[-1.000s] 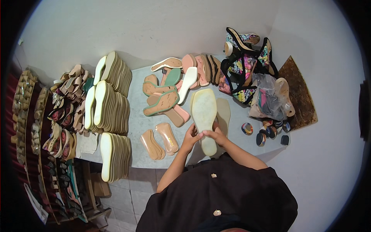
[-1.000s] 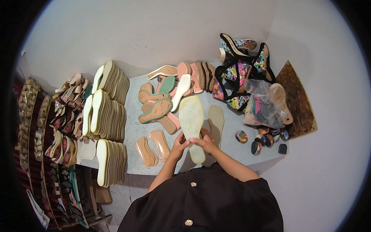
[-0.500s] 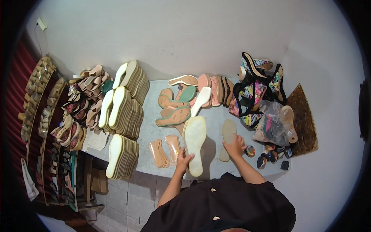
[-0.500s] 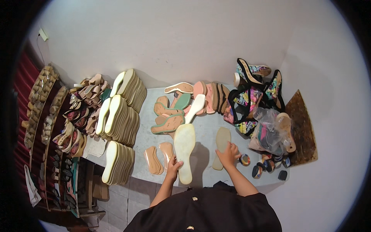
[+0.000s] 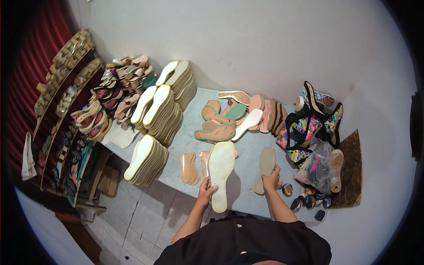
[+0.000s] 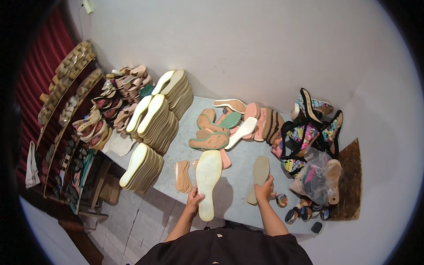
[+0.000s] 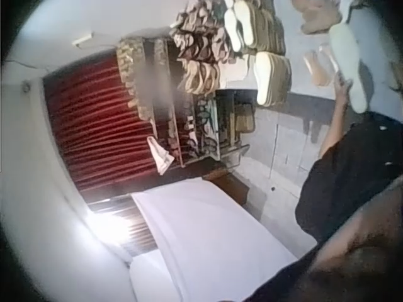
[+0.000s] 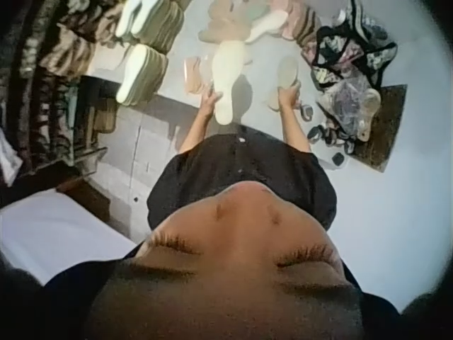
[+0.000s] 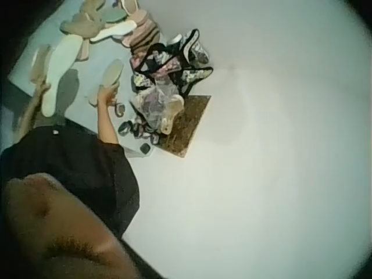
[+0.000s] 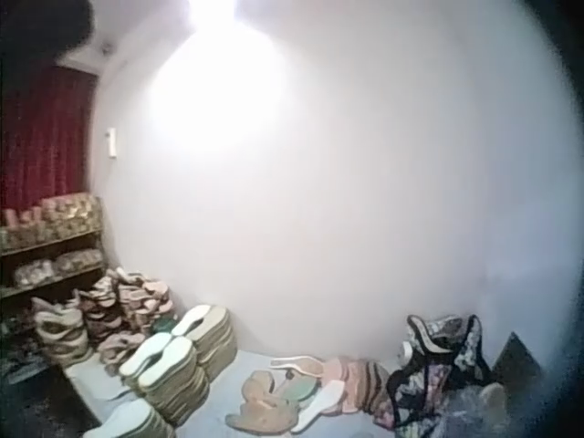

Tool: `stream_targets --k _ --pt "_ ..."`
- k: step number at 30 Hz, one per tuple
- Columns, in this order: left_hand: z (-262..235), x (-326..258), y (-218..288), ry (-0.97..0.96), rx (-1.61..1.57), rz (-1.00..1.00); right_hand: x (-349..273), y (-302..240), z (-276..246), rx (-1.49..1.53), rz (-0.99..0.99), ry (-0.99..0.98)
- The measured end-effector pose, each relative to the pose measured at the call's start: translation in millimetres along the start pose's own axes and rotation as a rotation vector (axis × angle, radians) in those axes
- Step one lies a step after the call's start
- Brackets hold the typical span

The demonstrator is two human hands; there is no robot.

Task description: Sorting and stacking shoe insoles and components on a worktable.

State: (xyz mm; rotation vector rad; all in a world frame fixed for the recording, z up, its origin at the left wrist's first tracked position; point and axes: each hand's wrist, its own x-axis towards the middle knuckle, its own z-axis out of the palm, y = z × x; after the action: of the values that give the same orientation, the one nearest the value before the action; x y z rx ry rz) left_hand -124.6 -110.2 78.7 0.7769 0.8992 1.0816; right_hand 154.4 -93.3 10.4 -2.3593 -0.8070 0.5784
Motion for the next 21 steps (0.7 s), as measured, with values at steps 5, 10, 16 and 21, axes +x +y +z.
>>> stream_targets --k 5,10,16,21 --pt "-20 -23 34 0.062 0.025 0.037 1 13 15 0.224 -0.009 0.045" --pt "-43 -55 94 0.164 0.093 0.206 2 11 26 0.563 -0.123 0.173" --pt "-132 -108 184 0.283 0.167 0.434 -56 -86 34 0.852 -0.374 0.316" --pt "-248 -145 236 0.435 0.224 0.566 -184 -203 71 1.120 -0.439 0.203"
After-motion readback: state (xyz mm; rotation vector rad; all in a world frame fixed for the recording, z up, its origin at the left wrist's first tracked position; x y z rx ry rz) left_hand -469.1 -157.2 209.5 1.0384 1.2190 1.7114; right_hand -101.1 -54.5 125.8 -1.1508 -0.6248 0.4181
